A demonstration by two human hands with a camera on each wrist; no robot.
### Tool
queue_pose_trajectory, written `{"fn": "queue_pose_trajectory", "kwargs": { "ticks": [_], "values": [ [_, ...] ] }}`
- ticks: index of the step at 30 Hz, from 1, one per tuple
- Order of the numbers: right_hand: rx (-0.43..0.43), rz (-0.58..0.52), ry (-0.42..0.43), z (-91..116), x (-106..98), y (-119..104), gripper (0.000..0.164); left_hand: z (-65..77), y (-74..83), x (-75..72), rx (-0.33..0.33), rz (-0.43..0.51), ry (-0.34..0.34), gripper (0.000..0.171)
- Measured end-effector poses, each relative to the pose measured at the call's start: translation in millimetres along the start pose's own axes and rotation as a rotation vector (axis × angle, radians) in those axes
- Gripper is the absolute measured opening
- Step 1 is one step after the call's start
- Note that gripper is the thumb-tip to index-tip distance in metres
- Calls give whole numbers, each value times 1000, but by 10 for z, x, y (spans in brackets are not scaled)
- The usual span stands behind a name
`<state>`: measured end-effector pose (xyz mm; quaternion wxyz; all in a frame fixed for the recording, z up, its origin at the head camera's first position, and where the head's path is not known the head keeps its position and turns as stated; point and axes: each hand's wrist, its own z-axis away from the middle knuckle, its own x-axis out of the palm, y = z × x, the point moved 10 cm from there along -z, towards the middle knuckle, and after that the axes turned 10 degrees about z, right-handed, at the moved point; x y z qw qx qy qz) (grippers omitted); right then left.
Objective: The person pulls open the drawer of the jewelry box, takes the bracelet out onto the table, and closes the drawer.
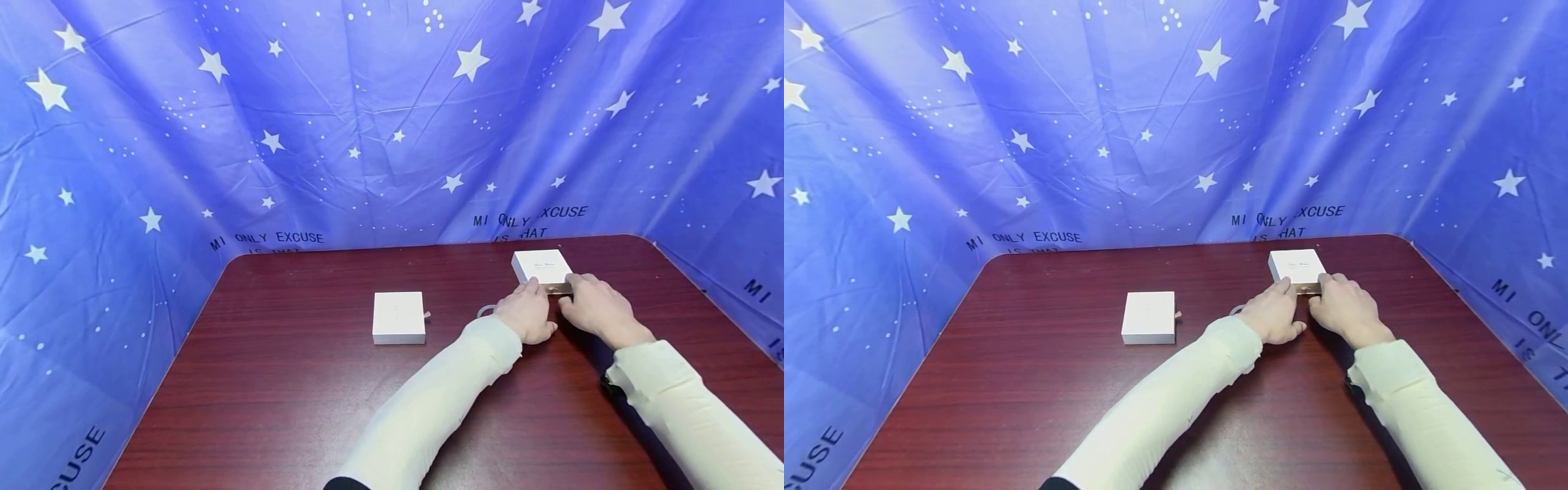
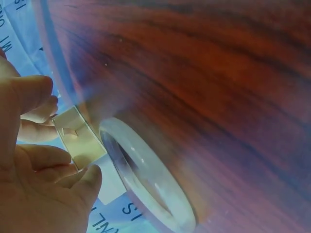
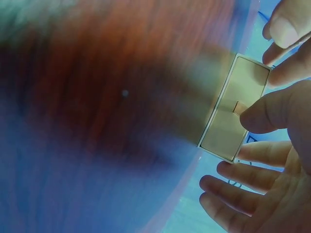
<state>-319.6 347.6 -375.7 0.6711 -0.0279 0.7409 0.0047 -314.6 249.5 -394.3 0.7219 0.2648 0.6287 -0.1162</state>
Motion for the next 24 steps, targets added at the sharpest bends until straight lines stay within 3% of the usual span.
{"fn": "queue_pose_trajectory", "kwargs": {
  "ticks": [15,24],
  "values": [
    [-23,9,25,26,-4,17,38,51,41,-39,22,1,11,65],
    [-8,17,38,69,-52,-4,35,80,74,-77,68,-12,21,59]
  ]
}}
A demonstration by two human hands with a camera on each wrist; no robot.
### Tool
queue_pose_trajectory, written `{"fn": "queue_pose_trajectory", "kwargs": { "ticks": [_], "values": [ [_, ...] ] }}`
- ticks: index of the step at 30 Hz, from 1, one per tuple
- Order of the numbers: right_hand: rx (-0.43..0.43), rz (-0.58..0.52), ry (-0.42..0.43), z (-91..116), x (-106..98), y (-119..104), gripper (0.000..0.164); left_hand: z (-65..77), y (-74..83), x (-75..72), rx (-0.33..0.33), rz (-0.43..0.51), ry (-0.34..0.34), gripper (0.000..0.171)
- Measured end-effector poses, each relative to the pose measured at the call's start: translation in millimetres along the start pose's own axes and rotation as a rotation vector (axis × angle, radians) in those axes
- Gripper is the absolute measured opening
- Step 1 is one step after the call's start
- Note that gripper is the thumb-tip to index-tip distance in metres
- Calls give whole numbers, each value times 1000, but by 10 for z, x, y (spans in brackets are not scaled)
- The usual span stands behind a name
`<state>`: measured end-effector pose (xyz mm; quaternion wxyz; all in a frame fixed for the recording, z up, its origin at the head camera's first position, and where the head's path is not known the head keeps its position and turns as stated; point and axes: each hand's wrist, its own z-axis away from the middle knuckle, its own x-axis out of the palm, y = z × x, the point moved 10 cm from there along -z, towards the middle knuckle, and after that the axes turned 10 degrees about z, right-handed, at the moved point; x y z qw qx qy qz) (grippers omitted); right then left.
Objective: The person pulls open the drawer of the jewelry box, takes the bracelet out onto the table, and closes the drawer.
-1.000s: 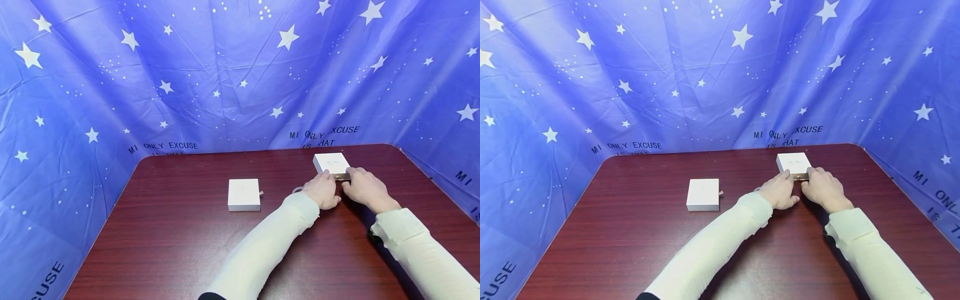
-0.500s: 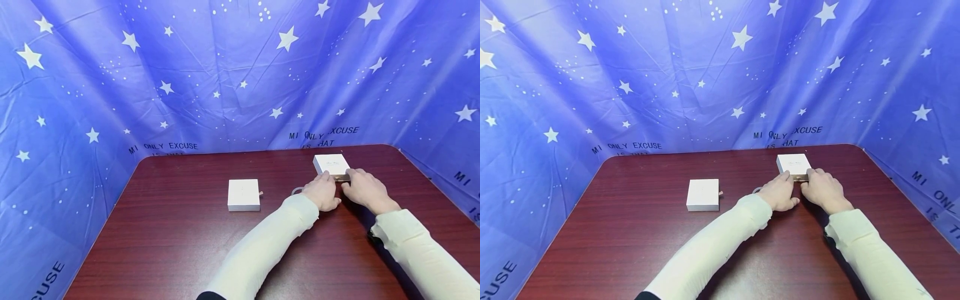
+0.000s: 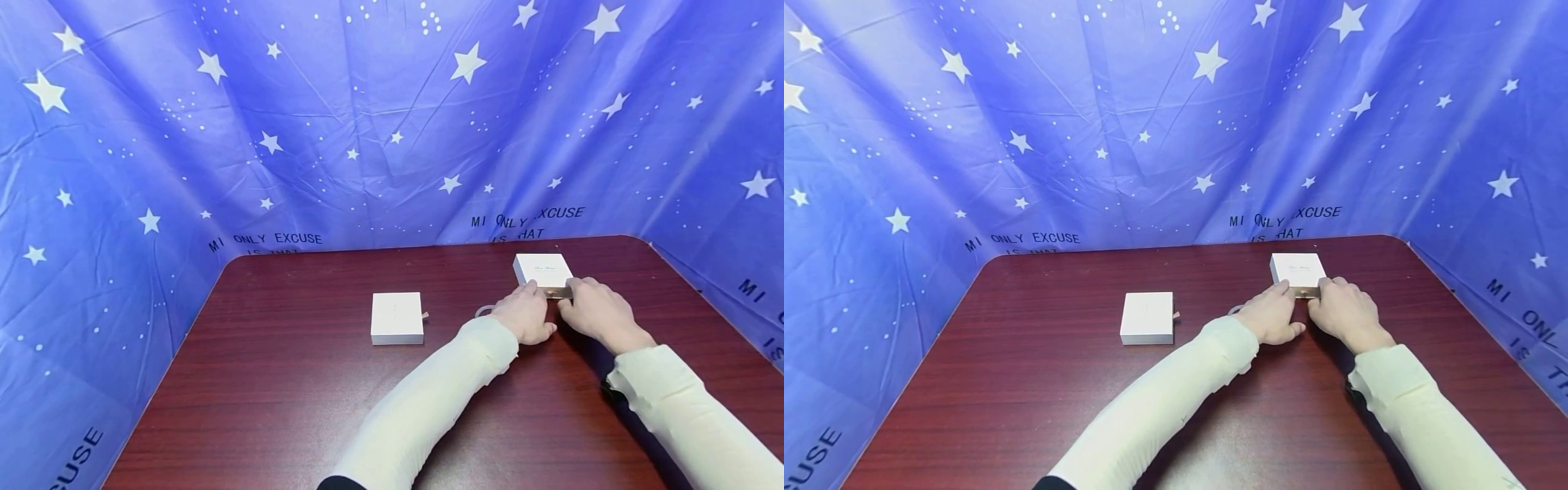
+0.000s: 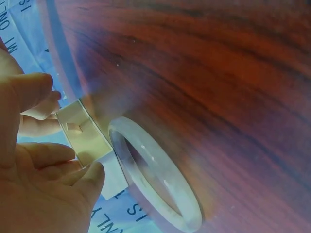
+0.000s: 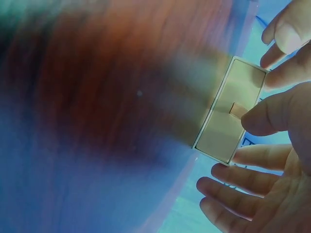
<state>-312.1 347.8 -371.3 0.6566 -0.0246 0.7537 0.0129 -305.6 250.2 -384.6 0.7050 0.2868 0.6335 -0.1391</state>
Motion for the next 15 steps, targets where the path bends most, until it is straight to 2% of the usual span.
{"fn": "queue_pose_trajectory", "kwargs": {
  "ticks": [5,11,15],
  "values": [
    [5,-3,7,20,-34,-12,31,9,11,28,6,-11,-13,62],
    [2,-8,28,32,-53,-22,17,30,34,56,17,-29,-33,70],
    [8,-12,20,37,-40,-17,17,36,44,60,24,-35,-25,70]
  ]
}}
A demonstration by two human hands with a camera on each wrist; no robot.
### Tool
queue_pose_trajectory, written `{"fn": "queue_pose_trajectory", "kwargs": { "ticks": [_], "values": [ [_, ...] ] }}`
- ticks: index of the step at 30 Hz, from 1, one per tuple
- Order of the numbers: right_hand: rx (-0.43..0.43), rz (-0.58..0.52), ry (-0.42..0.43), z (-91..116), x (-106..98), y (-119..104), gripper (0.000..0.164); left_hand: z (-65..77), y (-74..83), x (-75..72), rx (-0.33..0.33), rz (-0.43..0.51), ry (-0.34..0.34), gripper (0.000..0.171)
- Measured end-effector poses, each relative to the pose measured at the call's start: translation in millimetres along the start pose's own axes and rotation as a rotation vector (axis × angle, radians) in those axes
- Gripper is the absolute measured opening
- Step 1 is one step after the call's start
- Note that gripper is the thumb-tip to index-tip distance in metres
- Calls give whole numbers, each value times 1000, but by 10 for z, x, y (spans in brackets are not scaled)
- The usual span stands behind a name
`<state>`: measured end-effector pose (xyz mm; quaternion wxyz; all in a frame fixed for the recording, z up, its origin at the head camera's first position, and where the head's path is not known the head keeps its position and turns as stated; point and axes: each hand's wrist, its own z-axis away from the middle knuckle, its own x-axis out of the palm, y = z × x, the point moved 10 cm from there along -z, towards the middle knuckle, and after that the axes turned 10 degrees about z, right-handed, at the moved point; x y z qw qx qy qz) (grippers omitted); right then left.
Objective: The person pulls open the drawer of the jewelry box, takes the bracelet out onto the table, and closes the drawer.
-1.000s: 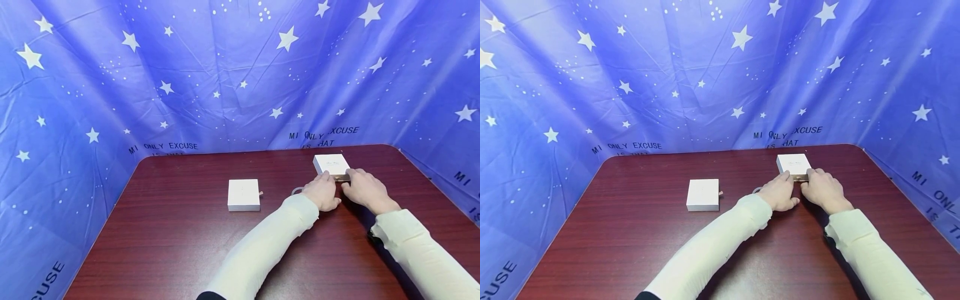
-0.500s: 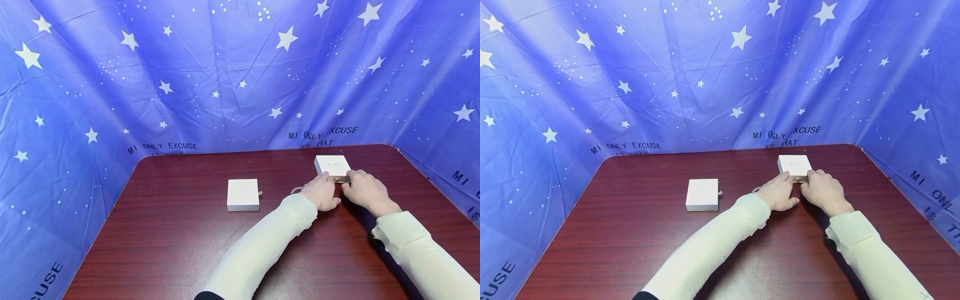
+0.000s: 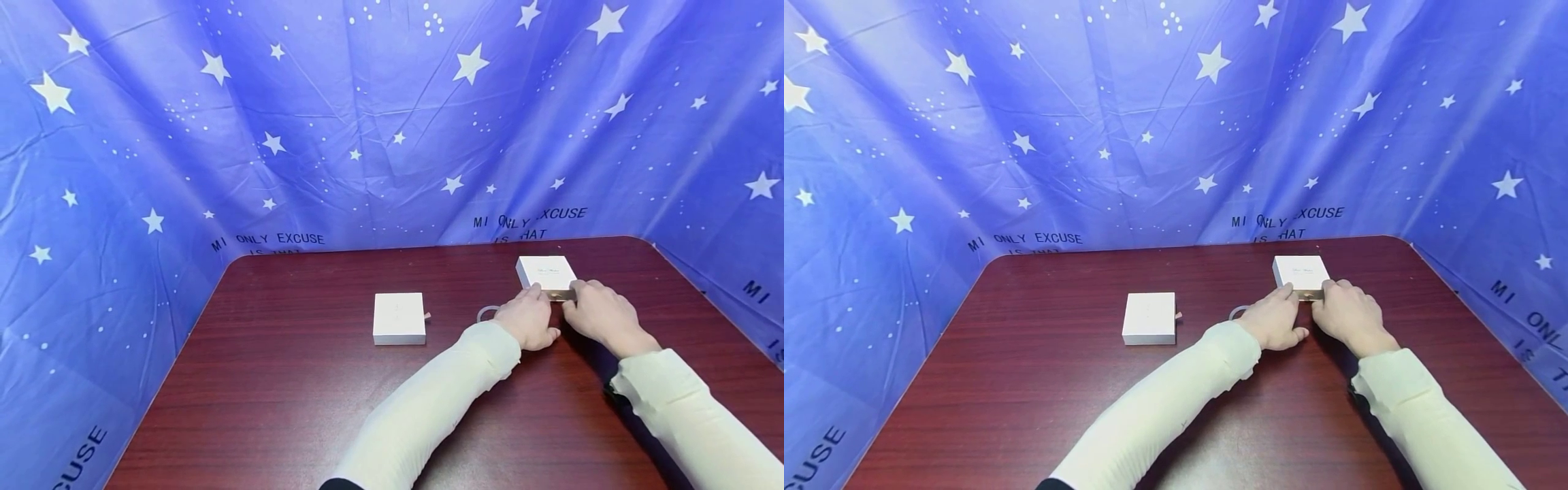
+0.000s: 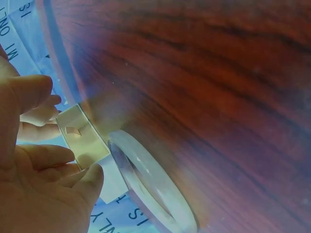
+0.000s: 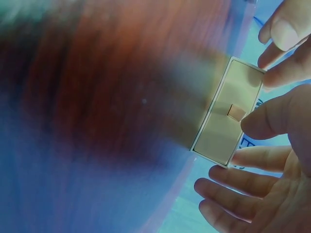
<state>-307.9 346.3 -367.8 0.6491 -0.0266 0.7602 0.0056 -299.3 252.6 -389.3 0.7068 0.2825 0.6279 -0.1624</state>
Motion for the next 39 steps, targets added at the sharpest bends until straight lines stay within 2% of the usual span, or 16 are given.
{"fn": "queue_pose_trajectory", "kwargs": {
  "ticks": [8,39],
  "values": [
    [13,-5,2,31,-3,52,19,-2,71,15,32,-24,17,66],
    [72,-31,-17,105,-23,109,23,112,120,28,8,-12,22,60]
  ]
}}
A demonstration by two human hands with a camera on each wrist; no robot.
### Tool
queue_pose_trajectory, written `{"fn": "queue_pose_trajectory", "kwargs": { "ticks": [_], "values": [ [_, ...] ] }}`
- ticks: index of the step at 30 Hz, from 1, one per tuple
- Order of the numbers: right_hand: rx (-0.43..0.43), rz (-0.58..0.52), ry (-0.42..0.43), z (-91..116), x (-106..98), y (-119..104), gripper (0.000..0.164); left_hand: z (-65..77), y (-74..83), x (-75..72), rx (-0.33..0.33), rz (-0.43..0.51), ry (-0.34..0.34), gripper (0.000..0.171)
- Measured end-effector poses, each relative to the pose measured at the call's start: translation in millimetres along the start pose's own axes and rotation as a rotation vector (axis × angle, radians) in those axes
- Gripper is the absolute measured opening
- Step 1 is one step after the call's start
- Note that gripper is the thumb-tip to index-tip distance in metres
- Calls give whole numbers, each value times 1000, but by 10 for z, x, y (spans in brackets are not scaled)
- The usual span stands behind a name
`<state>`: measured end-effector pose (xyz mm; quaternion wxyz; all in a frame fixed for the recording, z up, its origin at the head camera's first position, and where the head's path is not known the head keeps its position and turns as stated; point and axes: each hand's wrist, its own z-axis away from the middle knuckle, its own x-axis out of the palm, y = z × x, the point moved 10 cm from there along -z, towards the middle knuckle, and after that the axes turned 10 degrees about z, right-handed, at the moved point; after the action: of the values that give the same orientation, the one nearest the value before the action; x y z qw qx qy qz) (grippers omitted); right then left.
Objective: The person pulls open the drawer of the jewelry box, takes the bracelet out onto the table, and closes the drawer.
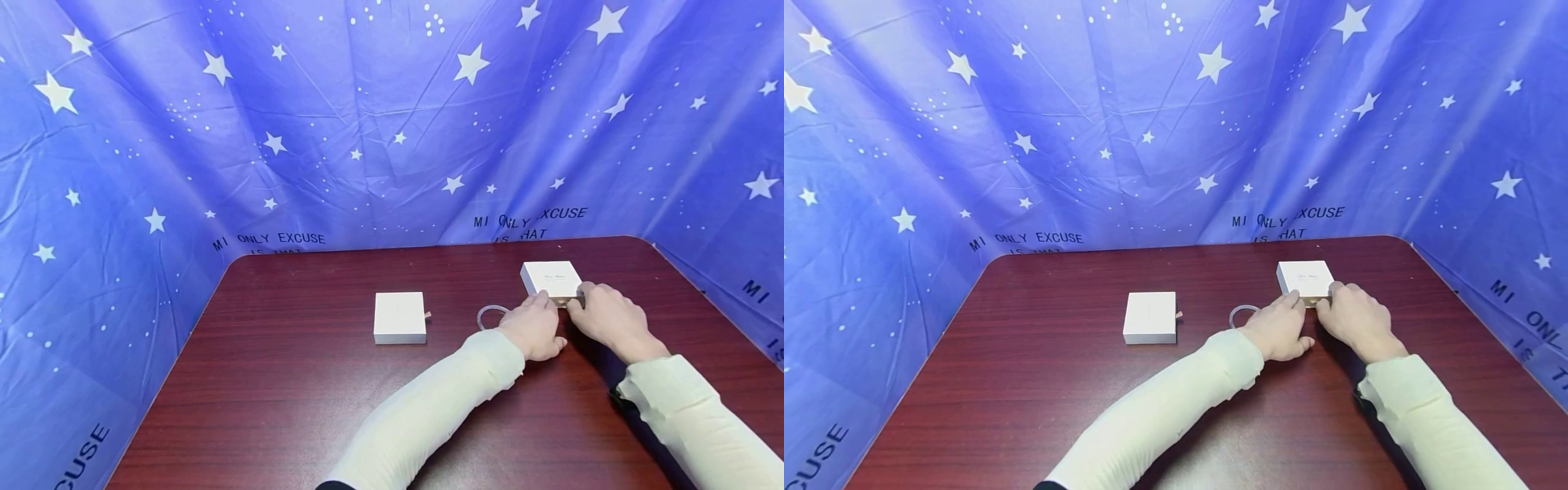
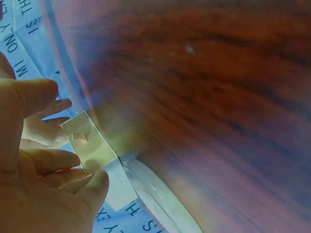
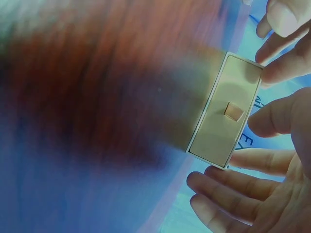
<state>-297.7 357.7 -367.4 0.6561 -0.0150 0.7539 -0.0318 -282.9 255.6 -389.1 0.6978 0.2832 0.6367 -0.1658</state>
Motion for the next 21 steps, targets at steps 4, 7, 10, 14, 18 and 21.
{"fn": "queue_pose_trajectory", "kwargs": {
  "ticks": [4,7,10,14,18,21],
  "values": [
    [3,3,-7,17,3,18,24,15,21,1,5,-3,1,62],
    [7,4,-11,29,7,30,24,25,32,14,5,-3,-3,64],
    [11,5,-7,40,2,33,23,34,35,28,1,-2,-5,65],
    [12,6,-7,56,-1,30,25,50,39,36,4,-8,9,65],
    [12,8,-7,75,-1,27,26,73,52,33,12,-19,28,64],
    [16,8,-4,87,-9,33,30,86,66,36,16,-25,26,64]
  ]
}}
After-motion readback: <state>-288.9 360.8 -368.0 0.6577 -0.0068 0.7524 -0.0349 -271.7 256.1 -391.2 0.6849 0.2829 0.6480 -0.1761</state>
